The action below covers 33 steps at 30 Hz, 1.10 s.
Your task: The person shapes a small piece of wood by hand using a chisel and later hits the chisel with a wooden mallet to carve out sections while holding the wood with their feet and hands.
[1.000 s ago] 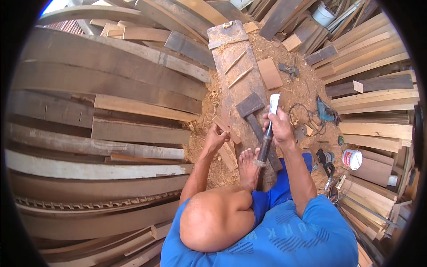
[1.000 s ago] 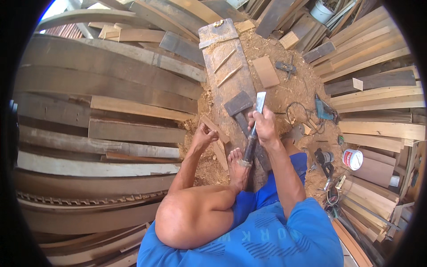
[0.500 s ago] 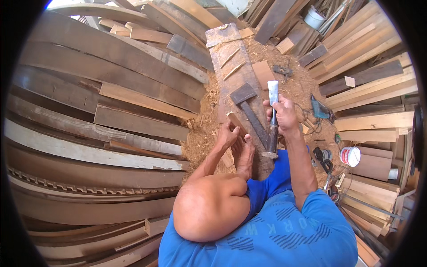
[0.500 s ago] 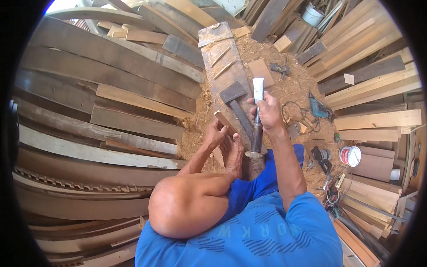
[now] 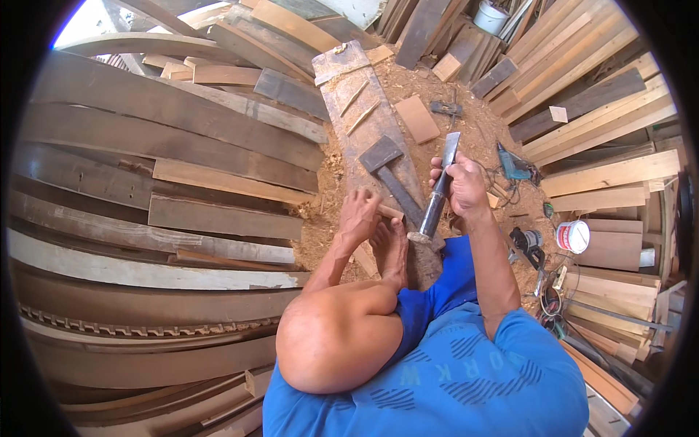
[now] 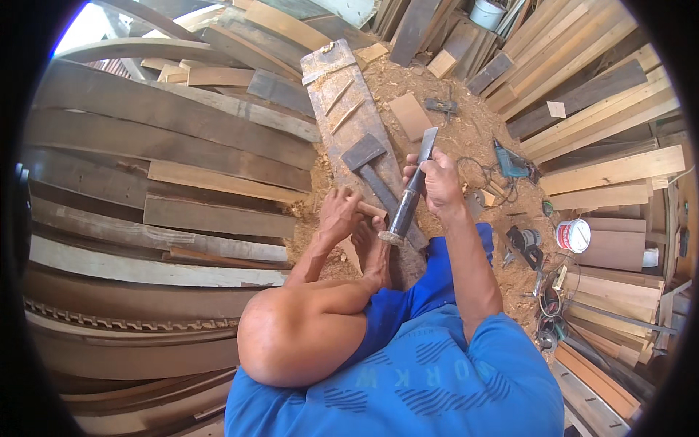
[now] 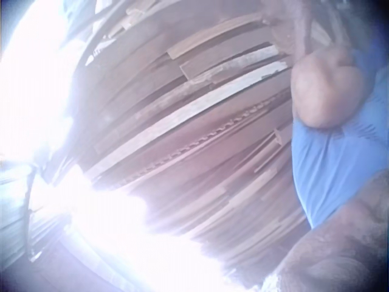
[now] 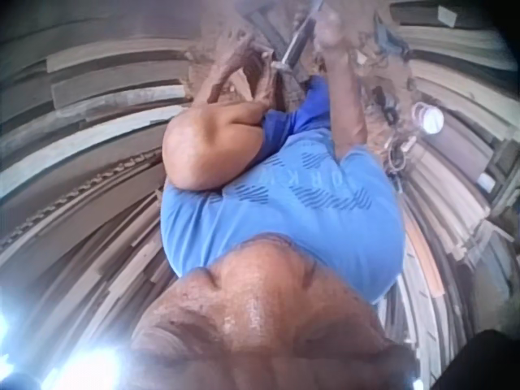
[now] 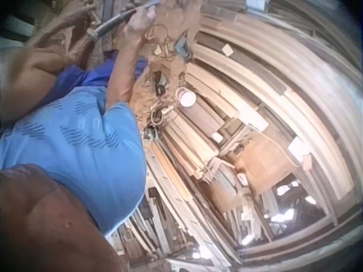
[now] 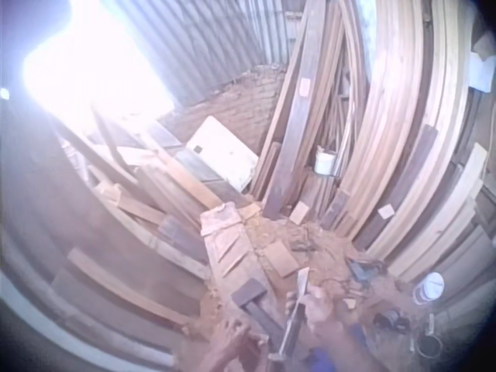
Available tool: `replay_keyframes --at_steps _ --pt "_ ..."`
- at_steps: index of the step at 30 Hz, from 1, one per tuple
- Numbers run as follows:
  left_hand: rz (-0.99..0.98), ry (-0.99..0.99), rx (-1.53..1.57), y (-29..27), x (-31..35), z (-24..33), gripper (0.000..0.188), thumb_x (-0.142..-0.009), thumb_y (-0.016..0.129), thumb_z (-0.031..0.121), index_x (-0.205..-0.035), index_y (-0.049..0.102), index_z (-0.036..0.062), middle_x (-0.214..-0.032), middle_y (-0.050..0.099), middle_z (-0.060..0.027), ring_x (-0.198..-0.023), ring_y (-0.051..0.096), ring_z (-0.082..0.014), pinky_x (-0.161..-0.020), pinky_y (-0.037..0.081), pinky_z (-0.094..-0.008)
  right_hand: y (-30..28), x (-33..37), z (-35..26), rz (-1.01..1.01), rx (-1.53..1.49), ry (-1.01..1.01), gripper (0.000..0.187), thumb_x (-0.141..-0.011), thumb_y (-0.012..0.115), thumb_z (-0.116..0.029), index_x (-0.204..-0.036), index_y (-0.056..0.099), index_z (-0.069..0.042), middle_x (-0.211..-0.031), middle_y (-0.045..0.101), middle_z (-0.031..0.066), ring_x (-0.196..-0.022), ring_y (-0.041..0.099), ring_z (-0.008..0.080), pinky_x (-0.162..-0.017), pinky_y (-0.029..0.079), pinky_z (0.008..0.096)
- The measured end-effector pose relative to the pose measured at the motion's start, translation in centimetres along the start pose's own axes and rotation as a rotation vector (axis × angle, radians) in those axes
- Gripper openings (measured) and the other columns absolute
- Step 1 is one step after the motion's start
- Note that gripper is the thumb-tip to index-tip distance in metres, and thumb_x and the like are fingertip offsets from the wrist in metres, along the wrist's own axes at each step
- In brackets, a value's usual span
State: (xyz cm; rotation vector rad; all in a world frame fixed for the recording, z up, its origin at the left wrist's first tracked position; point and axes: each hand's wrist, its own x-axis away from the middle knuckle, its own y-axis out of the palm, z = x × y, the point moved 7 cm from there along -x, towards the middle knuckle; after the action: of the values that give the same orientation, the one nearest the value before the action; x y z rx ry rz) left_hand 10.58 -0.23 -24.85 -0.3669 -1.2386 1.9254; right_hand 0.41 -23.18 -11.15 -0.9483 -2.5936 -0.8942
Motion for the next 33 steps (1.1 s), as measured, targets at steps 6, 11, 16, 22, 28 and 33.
replay_keyframes --at_steps 6,11,16,22,28,33 --pt "-0.359 0.155 -0.054 -5.8 -2.2 7.2 0.026 -0.084 0.062 0.028 -0.104 0.065 0.0108 -0.099 0.067 -0.0155 -0.093 0.062 -0.0357 -0.078 0.049 -0.0435 -1.3 -0.7 0.6 0.022 -0.137 0.053 0.022 -0.088 0.045 -0.002 -0.107 0.052 0.006 -0.093 0.06 0.0135 -0.075 0.064 0.0199 -0.066 0.058 0.036" --pt "-0.022 0.15 0.042 -5.8 0.3 2.0 0.03 -0.083 0.064 0.028 -0.105 0.064 0.0066 -0.086 0.068 -0.0165 -0.078 0.065 -0.039 -0.066 0.052 -0.0431 0.5 -0.8 0.1 -0.034 -0.187 0.099 0.026 -0.091 0.044 -0.001 -0.114 0.05 0.007 -0.102 0.061 0.0144 -0.082 0.063 0.0205 -0.073 0.057 0.0376" --pt "0.199 0.095 0.51 -7.0 1.2 2.3 0.018 -0.094 0.057 0.007 -0.109 0.06 -0.0028 -0.091 0.067 -0.0081 -0.081 0.065 -0.0141 -0.069 0.054 -0.0277 0.2 -1.1 -0.2 -0.022 -0.225 0.091 0.026 -0.091 0.044 -0.001 -0.115 0.05 0.007 -0.103 0.062 0.0148 -0.083 0.063 0.021 -0.075 0.057 0.0383" --pt "0.098 -0.385 1.033 -1.9 0.7 -0.5 0.023 -0.094 0.059 0.009 -0.115 0.057 -0.0004 -0.091 0.067 -0.007 -0.079 0.066 -0.0149 -0.067 0.055 -0.0267 1.4 -0.9 0.5 -0.083 -0.206 0.124 0.026 -0.092 0.046 -0.002 -0.115 0.052 0.008 -0.101 0.062 0.0148 -0.085 0.065 0.022 -0.078 0.057 0.0377" --pt "-0.129 -0.718 1.09 3.0 1.5 -2.9 0.035 -0.089 0.067 0.014 -0.121 0.056 0.0039 -0.111 0.063 -0.0157 -0.099 0.063 -0.0248 -0.083 0.053 -0.036 1.8 -1.0 0.9 -0.104 -0.164 0.092 0.024 -0.094 0.049 -0.004 -0.115 0.052 0.007 -0.101 0.062 0.0146 -0.088 0.066 0.0227 -0.08 0.058 0.0375" --pt "-0.183 -0.724 1.077 2.6 1.7 -1.7 0.043 -0.083 0.071 0.018 -0.121 0.057 0.0052 -0.12 0.056 -0.0194 -0.109 0.055 -0.0301 -0.091 0.046 -0.0406 1.8 -1.3 0.9 -0.111 -0.169 0.084 0.023 -0.094 0.052 -0.004 -0.115 0.052 0.006 -0.101 0.063 0.0142 -0.09 0.067 0.0226 -0.08 0.058 0.0368"
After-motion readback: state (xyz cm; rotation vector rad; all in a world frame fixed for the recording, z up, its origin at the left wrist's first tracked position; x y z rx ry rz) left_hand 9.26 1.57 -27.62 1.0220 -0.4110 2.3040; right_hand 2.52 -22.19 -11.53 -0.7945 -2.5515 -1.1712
